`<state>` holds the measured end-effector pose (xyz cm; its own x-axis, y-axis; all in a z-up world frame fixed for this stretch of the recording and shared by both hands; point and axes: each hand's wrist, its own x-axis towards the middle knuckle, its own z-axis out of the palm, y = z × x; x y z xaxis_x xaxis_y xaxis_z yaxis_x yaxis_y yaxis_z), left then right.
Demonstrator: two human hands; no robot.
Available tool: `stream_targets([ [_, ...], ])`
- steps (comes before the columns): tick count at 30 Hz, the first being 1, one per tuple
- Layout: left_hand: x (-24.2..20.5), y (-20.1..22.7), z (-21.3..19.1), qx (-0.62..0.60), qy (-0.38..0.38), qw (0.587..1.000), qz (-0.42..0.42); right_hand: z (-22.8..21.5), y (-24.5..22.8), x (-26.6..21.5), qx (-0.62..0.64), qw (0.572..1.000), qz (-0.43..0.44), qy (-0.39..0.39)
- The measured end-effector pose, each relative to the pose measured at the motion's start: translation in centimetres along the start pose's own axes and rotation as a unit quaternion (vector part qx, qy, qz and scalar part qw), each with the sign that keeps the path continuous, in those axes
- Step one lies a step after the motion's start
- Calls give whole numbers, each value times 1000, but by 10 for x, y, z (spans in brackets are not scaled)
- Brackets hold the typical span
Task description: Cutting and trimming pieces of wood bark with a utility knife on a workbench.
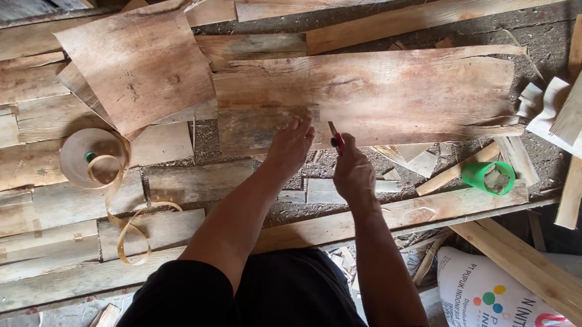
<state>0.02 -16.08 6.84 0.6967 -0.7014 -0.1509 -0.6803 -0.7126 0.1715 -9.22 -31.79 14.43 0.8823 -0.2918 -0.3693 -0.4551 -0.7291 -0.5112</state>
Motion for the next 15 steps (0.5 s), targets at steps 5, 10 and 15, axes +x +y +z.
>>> stream_targets([
  [5,0,0,2,-4,19,1000,5,28,-16,21,7,997,-52,63],
  [10,-1,-2,11,-17,75,997,13,44,-15,34,-30,997,-7,69],
  [15,-1,-1,14,-29,85,996,11,40,-19,37,-43,998,20,38],
])
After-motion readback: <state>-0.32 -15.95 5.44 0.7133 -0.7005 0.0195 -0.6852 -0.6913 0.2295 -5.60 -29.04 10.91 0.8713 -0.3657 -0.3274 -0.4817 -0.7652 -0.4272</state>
